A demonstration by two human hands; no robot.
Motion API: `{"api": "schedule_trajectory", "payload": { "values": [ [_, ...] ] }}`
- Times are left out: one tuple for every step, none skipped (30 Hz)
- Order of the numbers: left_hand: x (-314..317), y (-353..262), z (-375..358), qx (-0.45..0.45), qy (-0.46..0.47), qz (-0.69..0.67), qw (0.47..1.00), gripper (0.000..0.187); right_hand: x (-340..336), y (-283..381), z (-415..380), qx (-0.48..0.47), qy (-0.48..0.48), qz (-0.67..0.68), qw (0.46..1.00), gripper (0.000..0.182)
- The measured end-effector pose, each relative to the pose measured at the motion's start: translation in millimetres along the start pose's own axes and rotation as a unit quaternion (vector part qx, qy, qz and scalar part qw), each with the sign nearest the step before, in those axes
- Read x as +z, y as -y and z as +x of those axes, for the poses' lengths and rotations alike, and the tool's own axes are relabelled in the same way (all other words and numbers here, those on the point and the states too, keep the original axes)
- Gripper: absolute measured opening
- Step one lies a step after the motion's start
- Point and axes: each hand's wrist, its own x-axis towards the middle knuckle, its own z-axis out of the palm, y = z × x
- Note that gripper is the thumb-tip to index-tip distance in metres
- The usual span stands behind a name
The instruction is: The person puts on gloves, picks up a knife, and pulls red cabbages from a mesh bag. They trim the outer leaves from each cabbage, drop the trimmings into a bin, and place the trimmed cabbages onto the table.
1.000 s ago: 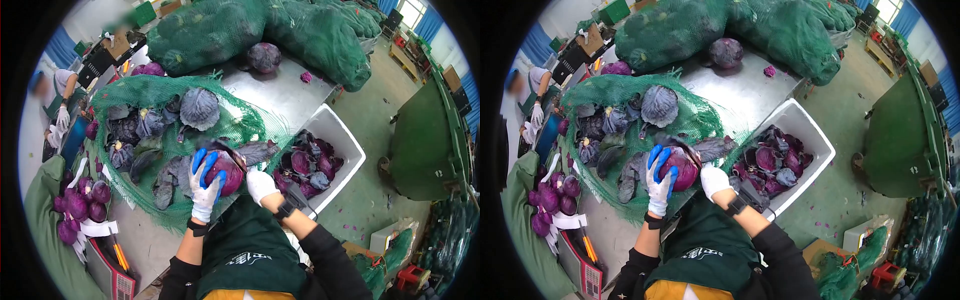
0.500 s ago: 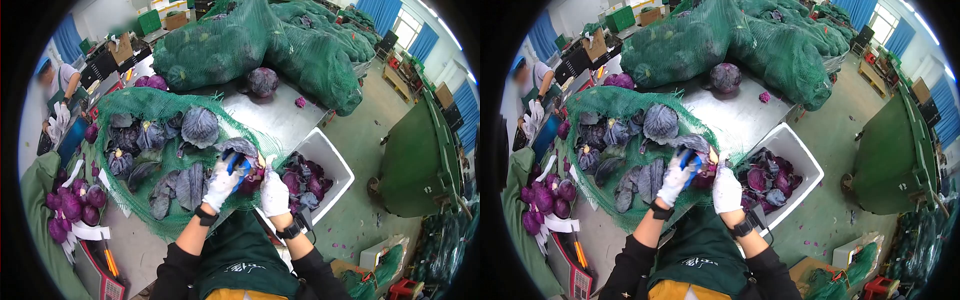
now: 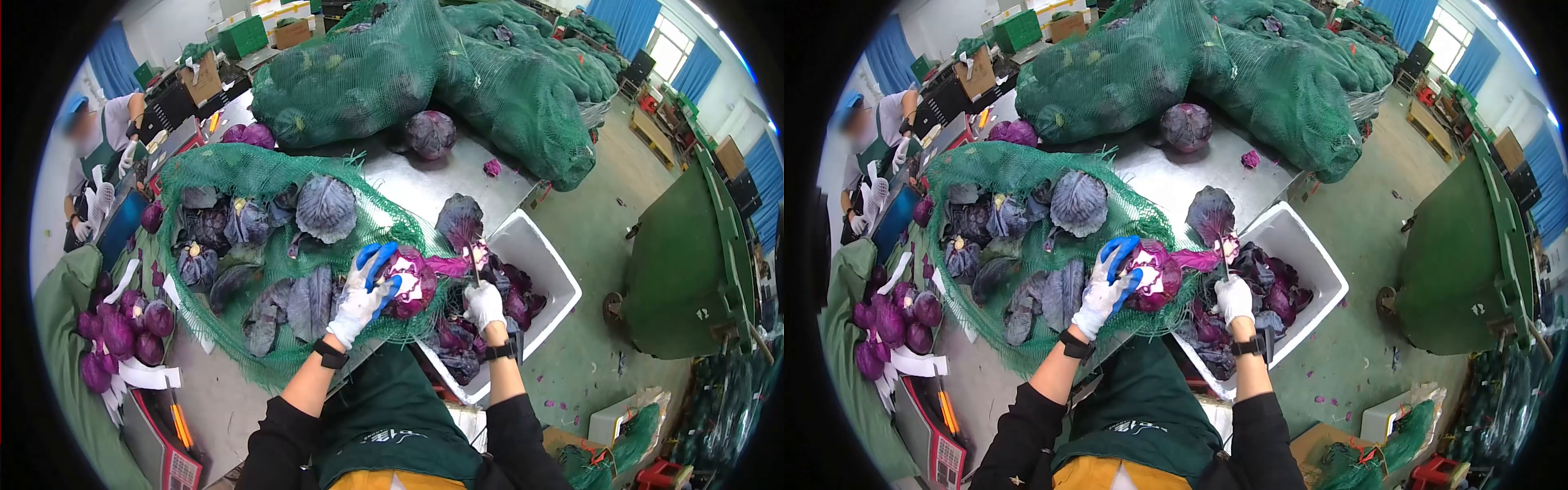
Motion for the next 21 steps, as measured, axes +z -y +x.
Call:
{"api": "schedule_trajectory", "payload": {
  "values": [
    [-1.1, -0.9, 3.2, 0.001, 0.021, 0.077, 0.997, 0.054, -1.2, 0.7, -13.7, -0.005, -0.04, 0.013, 0.999, 0.015],
    [0.4, 2.8, 6.0, 0.001, 0.021, 0.076, 0.997, 0.054, -2.7, -2.9, -28.0, -0.011, -0.082, 0.026, 0.996, 0.018],
    [4.2, 9.3, 9.7, 0.015, -0.003, 0.126, 0.992, 0.051, -8.6, 8.3, -51.8, -0.059, -0.089, 0.028, 0.994, 0.021],
    [8.1, 13.0, 13.2, 0.028, -0.026, 0.174, 0.984, 0.049, -13.7, 23.7, -79.1, -0.107, -0.097, 0.029, 0.989, 0.025],
    [10.6, 12.4, 16.6, -0.01, -0.037, 0.106, 0.994, 0.047, -12.9, 35.2, -100.0, -0.09, -0.089, 0.02, 0.992, 0.033],
    [7.3, 3.8, 20.5, 0.002, -0.04, 0.186, 0.982, 0.045, -0.8, -6.1, -89.0, -0.247, -0.131, -0.107, 0.954, 0.036],
    [7.4, 17.4, 26.6, -0.029, -0.031, 0.132, 0.99, 0.045, 2.0, -4.2, -99.2, -0.26, -0.122, -0.129, 0.949, 0.037],
    [8.7, 33.9, 31.5, -0.061, -0.022, 0.079, 0.995, 0.044, 7.0, -0.1, -108.4, -0.273, -0.112, -0.151, 0.944, 0.038],
    [8.9, 32.2, 33.6, -0.045, -0.026, 0.05, 0.997, 0.04, 7.7, 9.5, -116.1, -0.246, -0.081, -0.14, 0.956, 0.037],
    [9.4, 30.2, 33.5, -0.045, -0.025, 0.051, 0.997, 0.04, 8.4, 16.2, -120.0, -0.22, -0.05, -0.128, 0.966, 0.036],
    [8.8, 28.0, 32.7, -0.036, -0.029, 0.114, 0.992, 0.038, 17.0, -0.1, -109.5, -0.297, -0.086, -0.163, 0.937, 0.036],
    [8.7, 22.7, 32.4, -0.028, -0.033, 0.177, 0.983, 0.037, 19.1, -2.2, -104.5, -0.296, -0.085, -0.16, 0.938, 0.036],
    [9.2, 21.7, 32.5, -0.02, -0.033, 0.182, 0.983, 0.035, 20.7, -3.2, -100.1, -0.362, -0.096, -0.227, 0.899, 0.034],
    [9.5, 20.5, 33.0, -0.02, -0.031, 0.185, 0.982, 0.035, 22.3, -3.8, -96.6, -0.423, -0.106, -0.293, 0.851, 0.034],
    [10.1, 18.4, 33.6, -0.032, -0.03, 0.169, 0.985, 0.035, 26.0, -0.9, -94.6, -0.399, -0.096, -0.31, 0.858, 0.033],
    [10.7, 16.2, 33.9, -0.045, -0.028, 0.153, 0.987, 0.035, 27.3, -2.1, -93.9, -0.399, -0.096, -0.308, 0.858, 0.033],
    [10.9, 14.1, 32.1, -0.047, -0.027, 0.154, 0.987, 0.035, 29.5, -5.9, -93.9, -0.38, -0.096, -0.268, 0.88, 0.026],
    [10.6, 7.9, 31.0, -0.039, -0.035, 0.156, 0.986, 0.038, 32.2, -11.1, -93.2, -0.36, -0.097, -0.226, 0.9, 0.023],
    [9.4, 3.6, 32.2, -0.028, -0.044, 0.158, 0.986, 0.041, 37.4, -41.0, -85.7, -0.347, -0.084, -0.249, 0.9, 0.024],
    [8.5, 9.0, 34.8, -0.024, -0.047, 0.158, 0.986, 0.041, 35.9, -57.8, -88.8, -0.293, -0.061, -0.275, 0.914, 0.033],
    [8.2, 20.9, 37.0, -0.034, -0.046, 0.069, 0.996, 0.041, 30.6, -63.6, -94.5, -0.255, -0.06, -0.254, 0.931, 0.035]
  ]
}}
